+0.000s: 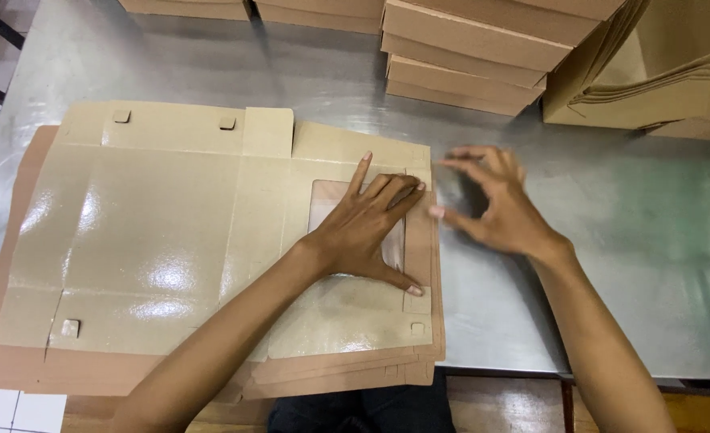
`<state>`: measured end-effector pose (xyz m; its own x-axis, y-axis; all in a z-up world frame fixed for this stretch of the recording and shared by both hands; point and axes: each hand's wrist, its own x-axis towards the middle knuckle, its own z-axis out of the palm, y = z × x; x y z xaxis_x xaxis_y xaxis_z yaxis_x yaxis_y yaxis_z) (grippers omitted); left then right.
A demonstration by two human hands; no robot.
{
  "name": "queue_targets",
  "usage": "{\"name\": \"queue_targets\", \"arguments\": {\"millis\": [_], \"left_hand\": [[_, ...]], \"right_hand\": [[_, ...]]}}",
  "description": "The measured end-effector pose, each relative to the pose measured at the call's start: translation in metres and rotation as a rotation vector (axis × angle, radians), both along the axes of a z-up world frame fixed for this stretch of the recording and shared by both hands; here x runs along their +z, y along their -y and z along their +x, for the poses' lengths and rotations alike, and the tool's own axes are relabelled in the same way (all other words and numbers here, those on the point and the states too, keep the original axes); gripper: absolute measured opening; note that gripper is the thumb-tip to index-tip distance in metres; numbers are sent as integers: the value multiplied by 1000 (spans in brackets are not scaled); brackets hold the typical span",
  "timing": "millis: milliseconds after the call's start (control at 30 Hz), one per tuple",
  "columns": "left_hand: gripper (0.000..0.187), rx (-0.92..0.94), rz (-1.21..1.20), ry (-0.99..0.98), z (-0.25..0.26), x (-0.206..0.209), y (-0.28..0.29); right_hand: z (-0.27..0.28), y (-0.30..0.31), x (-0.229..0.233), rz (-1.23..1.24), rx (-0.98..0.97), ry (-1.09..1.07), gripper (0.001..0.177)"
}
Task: The person assembles flat cardboard boxes with clear plastic windows by folding the panels and pressing down the adhesive flaps. They handle each box one at a time, folding the sides and sealing the edges to form a three-dimensional box.
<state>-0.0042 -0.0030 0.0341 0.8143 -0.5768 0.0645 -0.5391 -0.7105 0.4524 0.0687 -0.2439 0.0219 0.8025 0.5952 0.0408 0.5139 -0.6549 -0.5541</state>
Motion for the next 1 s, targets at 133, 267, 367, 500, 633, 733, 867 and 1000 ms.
{"name": "queue_targets", "arguments": {"millis": [133,267,367,500,633,733,867,1000], "left_hand": [[125,-21,11,13,0,0,1],[126,-7,34,7,0,-1,-1],[125,-10,47,-2,0,2,1],[123,-8,53,0,-1,0,0],[124,-10,24,-1,-1,1,-1],[124,-19,35,-20,0,-1,0],[128,-29,82,1,3,-6,-1],[127,-44,87,-12,2,-2,-1]], "right_hand": [[23,7,-22,-16,-121,70,45],[30,-7,-17,88,-193,-33,41],[32,-11,-10,65,-213,-48,43],[36,-18,-2,44,-227,-107,45],[41,-23,-2,-40,-265,-115,50],[40,-28,-4,-66,-294,-81,50],[35,-34,-5,-60,-307,3,57],[38,-41,-7,-122,-354,8,62]]}}
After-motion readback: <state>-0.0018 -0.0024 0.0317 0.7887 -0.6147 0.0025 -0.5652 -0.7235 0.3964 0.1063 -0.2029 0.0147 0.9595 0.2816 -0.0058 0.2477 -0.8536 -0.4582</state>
